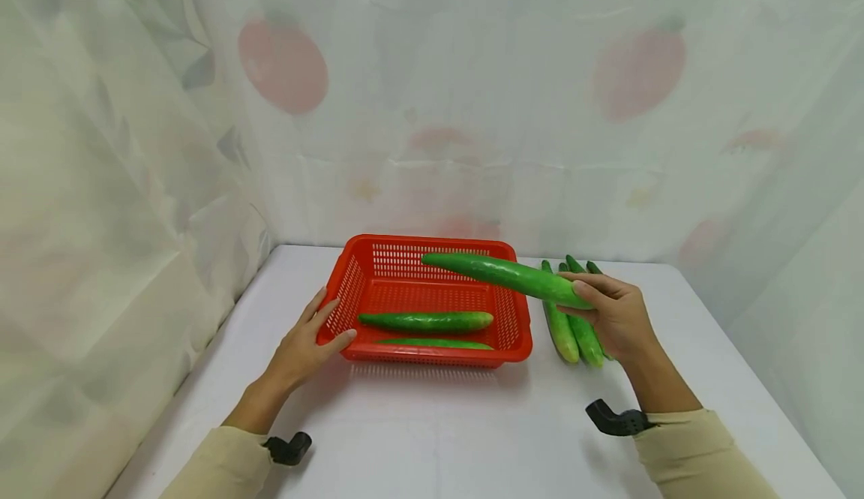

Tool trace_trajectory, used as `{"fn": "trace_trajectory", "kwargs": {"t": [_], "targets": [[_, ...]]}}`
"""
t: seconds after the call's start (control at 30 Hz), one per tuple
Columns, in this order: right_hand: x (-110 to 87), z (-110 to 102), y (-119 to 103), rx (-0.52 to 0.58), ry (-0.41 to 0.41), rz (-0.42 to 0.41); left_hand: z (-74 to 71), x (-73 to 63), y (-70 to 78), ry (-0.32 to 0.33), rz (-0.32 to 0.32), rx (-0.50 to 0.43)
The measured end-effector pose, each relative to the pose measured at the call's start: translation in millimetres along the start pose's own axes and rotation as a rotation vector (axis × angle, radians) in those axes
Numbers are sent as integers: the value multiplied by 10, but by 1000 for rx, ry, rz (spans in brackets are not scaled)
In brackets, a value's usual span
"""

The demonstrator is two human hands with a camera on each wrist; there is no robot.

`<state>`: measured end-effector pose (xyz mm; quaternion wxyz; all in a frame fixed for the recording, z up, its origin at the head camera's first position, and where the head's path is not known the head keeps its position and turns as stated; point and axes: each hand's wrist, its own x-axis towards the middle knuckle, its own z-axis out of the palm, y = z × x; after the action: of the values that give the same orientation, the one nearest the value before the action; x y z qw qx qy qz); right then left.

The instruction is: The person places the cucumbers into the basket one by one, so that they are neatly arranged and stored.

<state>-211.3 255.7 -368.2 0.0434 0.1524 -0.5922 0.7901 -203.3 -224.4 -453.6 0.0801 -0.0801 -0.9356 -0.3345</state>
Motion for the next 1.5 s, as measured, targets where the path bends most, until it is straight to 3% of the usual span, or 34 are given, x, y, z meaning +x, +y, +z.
{"fn": "trace_trajectory", "kwargs": {"t": [0.37,0.73,1.13,1.5], "targets": [[78,244,229,-108,-41,49,25,9,-13,5,7,-11],[169,485,470,-178,-130,156,25,2,0,7,3,-10],[248,642,660,-425,-207,219,41,-9,-20,8,9,-10],[349,704,718,-424,-264,256,16,8,-18,14,13,-9]]}}
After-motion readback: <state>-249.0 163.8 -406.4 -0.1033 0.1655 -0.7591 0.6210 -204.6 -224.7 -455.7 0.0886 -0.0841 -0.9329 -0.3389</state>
